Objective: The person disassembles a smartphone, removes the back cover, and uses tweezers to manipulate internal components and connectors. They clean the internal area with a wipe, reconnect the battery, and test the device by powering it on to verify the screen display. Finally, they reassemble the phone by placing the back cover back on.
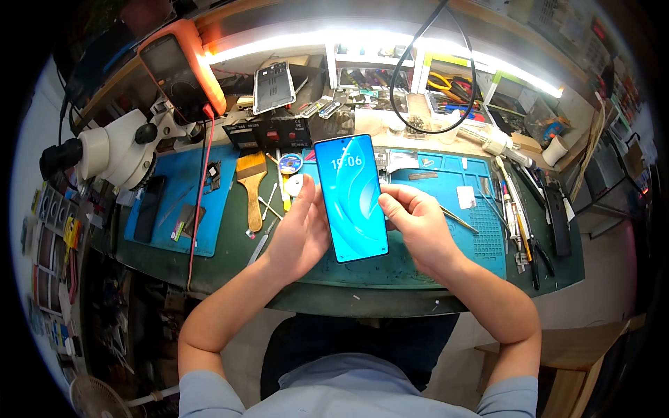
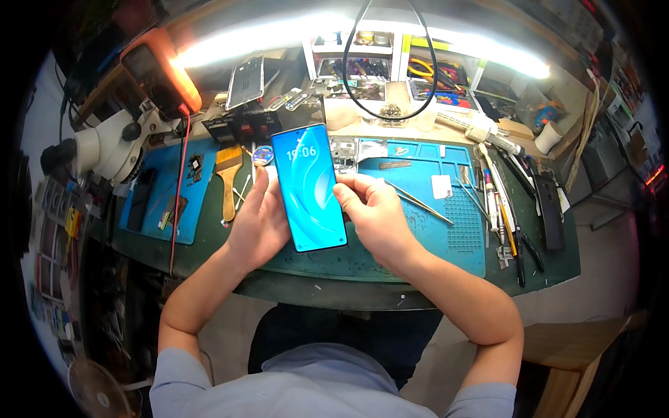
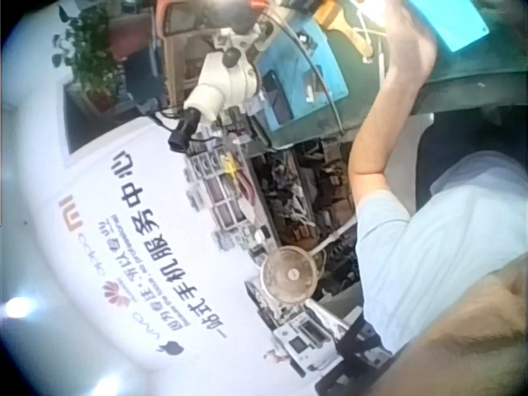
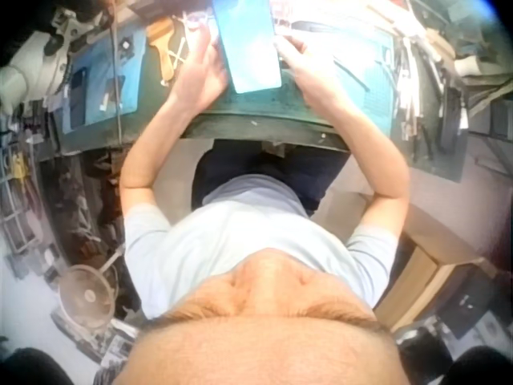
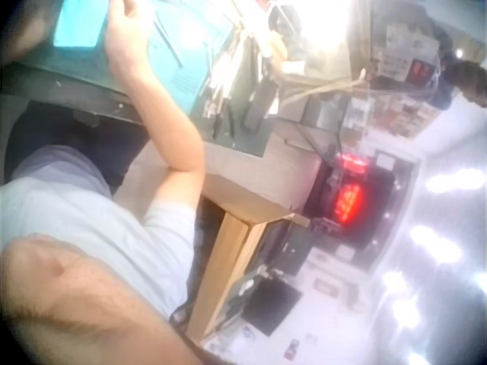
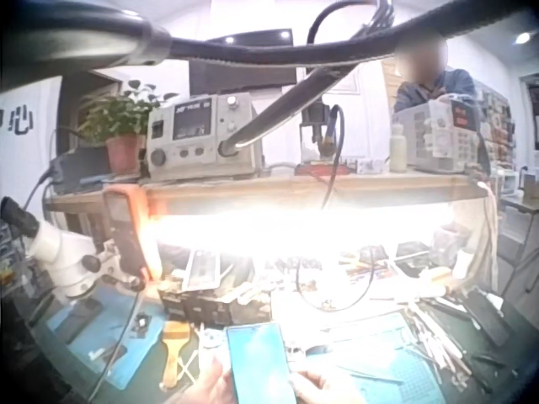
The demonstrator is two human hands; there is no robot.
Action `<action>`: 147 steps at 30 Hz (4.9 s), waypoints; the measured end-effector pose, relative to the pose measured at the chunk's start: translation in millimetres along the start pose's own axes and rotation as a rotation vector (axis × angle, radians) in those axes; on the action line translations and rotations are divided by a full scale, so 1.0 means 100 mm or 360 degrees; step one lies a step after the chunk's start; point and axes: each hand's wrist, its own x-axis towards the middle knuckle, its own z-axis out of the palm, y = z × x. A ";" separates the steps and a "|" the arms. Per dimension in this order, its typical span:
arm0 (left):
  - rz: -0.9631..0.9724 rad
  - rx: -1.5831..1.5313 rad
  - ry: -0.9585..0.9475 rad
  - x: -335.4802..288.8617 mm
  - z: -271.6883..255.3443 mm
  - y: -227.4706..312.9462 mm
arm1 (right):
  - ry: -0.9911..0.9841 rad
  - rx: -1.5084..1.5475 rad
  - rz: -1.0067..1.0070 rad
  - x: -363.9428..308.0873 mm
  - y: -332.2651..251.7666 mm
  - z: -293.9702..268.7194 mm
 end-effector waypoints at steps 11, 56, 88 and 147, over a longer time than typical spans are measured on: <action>0.0667 0.0708 0.0167 -0.09 0.21 -0.17 | 0.0005 -0.0926 -0.0920 -0.13 -0.07 0.16; 0.1478 0.2654 -0.0808 -0.29 0.12 0.72 | -0.0718 -0.0763 -0.1073 -0.05 -0.49 -0.18; -0.0596 -0.0343 -0.0623 0.05 0.02 -0.09 | -0.0745 0.0330 -0.0032 0.20 -0.17 -0.41; -0.0628 -0.0393 -0.0546 -0.02 0.06 -0.09 | -0.0787 0.0535 0.0018 0.21 0.02 -0.31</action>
